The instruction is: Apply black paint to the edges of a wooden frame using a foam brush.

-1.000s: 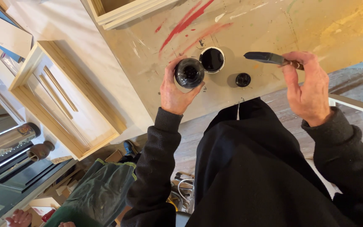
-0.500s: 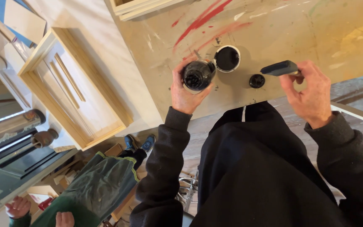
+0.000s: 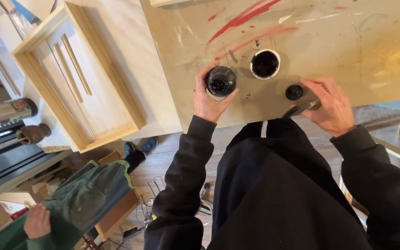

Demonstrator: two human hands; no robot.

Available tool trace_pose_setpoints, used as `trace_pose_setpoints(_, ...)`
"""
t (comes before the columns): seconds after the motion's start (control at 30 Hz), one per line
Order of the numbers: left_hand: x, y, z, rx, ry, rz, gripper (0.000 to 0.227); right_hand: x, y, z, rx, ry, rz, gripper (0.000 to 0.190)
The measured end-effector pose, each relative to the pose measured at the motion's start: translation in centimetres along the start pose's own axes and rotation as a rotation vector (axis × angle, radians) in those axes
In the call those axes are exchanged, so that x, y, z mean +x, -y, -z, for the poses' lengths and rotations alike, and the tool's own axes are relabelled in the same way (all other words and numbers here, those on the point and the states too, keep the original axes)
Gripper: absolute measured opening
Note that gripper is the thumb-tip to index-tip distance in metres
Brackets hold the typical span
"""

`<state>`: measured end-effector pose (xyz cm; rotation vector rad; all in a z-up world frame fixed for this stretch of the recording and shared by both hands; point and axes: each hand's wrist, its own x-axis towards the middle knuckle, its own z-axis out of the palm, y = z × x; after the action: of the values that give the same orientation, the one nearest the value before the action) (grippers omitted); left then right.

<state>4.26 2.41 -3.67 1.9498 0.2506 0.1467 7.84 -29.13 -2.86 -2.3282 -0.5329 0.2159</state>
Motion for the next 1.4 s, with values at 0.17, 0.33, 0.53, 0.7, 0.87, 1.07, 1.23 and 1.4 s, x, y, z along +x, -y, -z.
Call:
trace_pose_setpoints(0.17,-0.6,0.7,0.7,-0.001,-0.062,0.018,0.083,-0.9,-0.3,-2.1,-0.088,0.034,0.033,0.065)
trace_pose_setpoints(0.33,-1.0,2.3,1.0,0.023,-0.131,0.044,0.083,2.6,5.3,-1.4,0.074,0.094,-0.102,0.05)
trace_pose_setpoints(0.53,-1.0,3.6,1.6,-0.008,-0.187,-0.023,0.081,9.5,12.8,-1.0,0.115,0.104,0.326,0.042)
trace_pose_setpoints(0.7,-0.3,5.6,0.8,-0.066,-0.23,-0.055,0.082,12.7,16.0,-1.9,-0.084,0.222,0.49,0.043)
trace_pose_setpoints(0.87,-0.6,7.1,-1.4,-0.251,-0.238,-0.116,0.085,13.5,16.9,-2.2,-0.127,0.291,0.677,0.048)
trace_pose_setpoints(1.07,-0.3,7.7,-1.8,-0.147,-0.235,-0.168,0.084,15.2,3.8,-8.7,0.081,0.393,0.541,0.053)
trace_pose_setpoints(1.23,-0.5,7.0,-1.7,-0.079,-0.235,-0.143,0.084,18.7,0.2,-10.7,0.133,0.532,0.715,0.055)
trace_pose_setpoints(1.4,-0.6,7.3,-1.2,-0.111,-0.193,-0.138,0.08,20.2,3.2,-8.6,0.331,0.874,0.288,0.044)
